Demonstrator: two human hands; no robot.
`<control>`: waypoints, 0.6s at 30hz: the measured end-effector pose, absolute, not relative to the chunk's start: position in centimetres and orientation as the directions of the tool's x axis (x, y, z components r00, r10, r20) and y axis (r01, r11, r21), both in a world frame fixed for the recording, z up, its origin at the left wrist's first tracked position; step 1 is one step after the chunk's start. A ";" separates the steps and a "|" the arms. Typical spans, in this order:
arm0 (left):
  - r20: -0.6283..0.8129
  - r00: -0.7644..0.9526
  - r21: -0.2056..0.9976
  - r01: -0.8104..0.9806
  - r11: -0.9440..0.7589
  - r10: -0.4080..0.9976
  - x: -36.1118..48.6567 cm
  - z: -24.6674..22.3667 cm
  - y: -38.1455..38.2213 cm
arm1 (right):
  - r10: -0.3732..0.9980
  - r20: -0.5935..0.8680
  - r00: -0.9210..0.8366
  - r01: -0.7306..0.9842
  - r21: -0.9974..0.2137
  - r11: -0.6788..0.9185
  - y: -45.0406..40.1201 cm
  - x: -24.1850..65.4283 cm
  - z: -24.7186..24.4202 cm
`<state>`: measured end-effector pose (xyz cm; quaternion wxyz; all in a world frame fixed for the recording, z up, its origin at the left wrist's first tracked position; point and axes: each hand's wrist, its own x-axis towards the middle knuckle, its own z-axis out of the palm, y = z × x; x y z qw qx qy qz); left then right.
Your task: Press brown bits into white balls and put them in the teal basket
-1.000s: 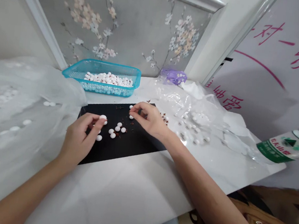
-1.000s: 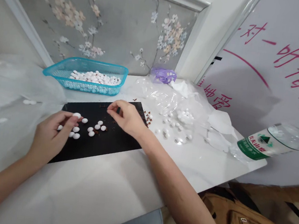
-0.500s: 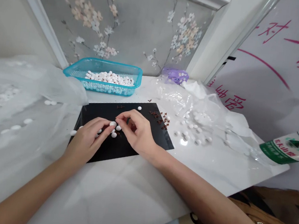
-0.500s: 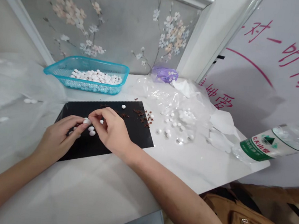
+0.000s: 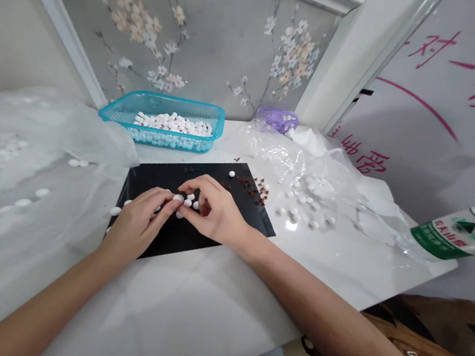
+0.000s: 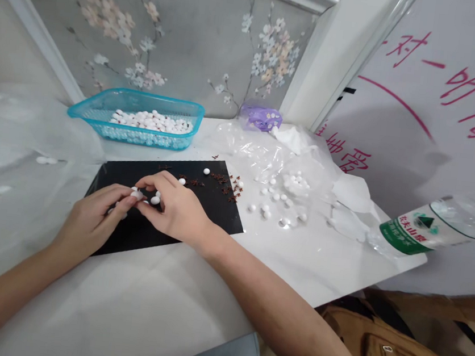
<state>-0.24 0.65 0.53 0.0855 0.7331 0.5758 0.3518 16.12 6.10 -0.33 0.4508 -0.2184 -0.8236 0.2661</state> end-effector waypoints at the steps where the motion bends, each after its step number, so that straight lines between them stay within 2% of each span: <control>1: 0.421 0.097 0.524 0.786 -0.329 0.902 -0.2 0.5 0.6 | 0.600 0.626 -0.499 0.121 -0.635 0.763 6.2 16.1 -0.4; 7: 0.422 0.102 0.521 0.786 -0.333 0.901 -0.2 0.7 0.7 | 0.601 0.606 -0.521 0.142 -0.633 0.761 6.3 16.1 -0.7; 13: 0.394 0.110 0.518 0.793 -0.319 0.913 -0.3 0.8 0.7 | 0.542 0.617 -0.570 0.142 -0.576 0.805 6.3 16.2 -0.7; 18: 0.389 0.150 0.486 0.805 -0.341 0.909 -0.5 0.5 0.9 | 0.540 0.548 -0.639 0.159 -0.592 0.790 6.3 16.4 -0.2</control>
